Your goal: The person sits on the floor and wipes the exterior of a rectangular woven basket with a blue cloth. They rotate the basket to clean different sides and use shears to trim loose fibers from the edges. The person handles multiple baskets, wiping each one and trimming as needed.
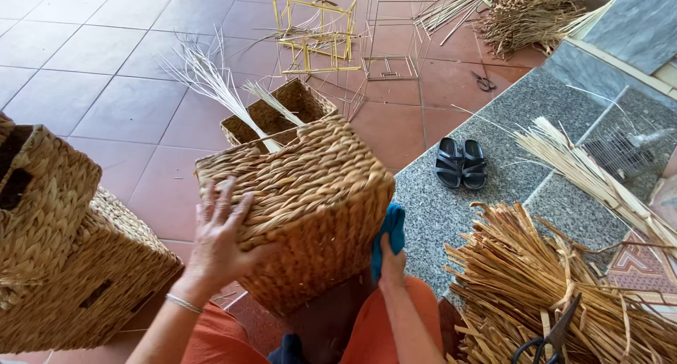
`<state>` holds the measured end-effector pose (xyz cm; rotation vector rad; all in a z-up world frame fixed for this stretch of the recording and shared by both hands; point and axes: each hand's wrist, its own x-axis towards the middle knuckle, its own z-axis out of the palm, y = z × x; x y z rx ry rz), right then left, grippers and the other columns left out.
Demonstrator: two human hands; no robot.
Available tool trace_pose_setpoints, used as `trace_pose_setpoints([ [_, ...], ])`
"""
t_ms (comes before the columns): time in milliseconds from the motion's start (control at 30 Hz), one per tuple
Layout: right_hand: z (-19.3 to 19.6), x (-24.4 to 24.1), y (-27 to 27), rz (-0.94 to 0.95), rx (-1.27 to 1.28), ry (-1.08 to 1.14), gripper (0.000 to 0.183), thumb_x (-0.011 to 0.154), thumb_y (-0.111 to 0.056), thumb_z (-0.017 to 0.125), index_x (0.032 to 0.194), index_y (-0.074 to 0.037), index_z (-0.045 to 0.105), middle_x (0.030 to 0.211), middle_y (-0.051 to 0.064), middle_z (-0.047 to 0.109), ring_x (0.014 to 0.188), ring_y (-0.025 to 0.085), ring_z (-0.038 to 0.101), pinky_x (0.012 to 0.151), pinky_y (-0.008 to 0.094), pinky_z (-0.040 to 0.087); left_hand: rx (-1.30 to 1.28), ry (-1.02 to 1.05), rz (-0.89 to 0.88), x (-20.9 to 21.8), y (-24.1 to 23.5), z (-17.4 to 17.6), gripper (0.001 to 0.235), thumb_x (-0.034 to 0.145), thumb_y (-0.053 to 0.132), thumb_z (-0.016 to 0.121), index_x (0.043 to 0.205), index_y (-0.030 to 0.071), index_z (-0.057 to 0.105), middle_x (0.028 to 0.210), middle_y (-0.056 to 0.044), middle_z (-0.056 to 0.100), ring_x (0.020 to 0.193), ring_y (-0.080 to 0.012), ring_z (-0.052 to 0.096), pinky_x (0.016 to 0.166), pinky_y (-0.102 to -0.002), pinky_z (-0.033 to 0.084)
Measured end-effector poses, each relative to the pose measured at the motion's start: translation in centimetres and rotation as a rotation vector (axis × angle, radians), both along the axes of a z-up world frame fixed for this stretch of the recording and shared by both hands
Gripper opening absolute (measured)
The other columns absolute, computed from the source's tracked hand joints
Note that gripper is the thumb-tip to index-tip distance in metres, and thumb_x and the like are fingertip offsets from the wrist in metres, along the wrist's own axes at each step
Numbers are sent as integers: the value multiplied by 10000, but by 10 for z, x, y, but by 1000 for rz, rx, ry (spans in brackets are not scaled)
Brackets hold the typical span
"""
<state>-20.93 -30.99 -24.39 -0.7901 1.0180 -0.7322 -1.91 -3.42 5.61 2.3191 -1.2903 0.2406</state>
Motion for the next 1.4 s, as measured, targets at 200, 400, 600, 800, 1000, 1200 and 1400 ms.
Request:
trace_pose_setpoints([
  [200,24,54,-74,38,-233,-65,372,1050,-244,743,1317,12,700,922,25,509,707,181,384,587,372,307,68,-171,177,-35,-57,6,676,851,536,725,1288,33,611,1229,-276,594,1221,-459,516,1009,-614,412],
  [400,57,87,-15,92,-699,251,306,1005,-243,746,1179,-8,655,939,60,685,840,243,639,762,383,533,269,-101,310,-13,-89,13,702,963,593,572,1312,-16,598,934,-310,629,846,-393,638,643,-506,520],
  [600,10,55,45,185,-1094,204,470,1021,-286,681,1419,-66,562,1264,202,592,1166,398,603,942,468,504,321,56,437,4,-50,4,649,1042,591,469,1224,-7,641,896,-258,693,761,-359,706,637,-478,551],
  [800,-89,37,-5,143,-412,761,455,960,-370,776,1207,5,708,1103,200,746,1001,365,706,874,466,533,203,54,533,11,39,-2,510,1091,512,487,1241,58,665,929,-231,739,817,-415,711,727,-515,531],
  [1000,-113,71,-17,265,301,7,461,936,-317,710,1277,-12,653,1149,84,711,935,214,696,807,382,579,88,251,670,19,95,-18,474,1070,499,487,1281,119,674,768,-203,733,748,-375,711,743,-495,526],
  [1200,-78,69,-19,192,-46,-36,469,907,-254,745,1312,-34,656,1177,32,713,965,155,675,843,330,565,-161,251,588,25,130,-51,386,1074,366,660,1330,78,693,890,-113,736,802,-212,704,752,-364,537],
  [1400,-29,21,-114,84,-448,324,339,905,-266,796,1142,-29,746,1035,6,745,849,131,657,751,310,544,-527,900,513,1,106,-151,301,1031,185,674,1291,37,650,990,-9,728,835,-110,662,731,-270,557],
])
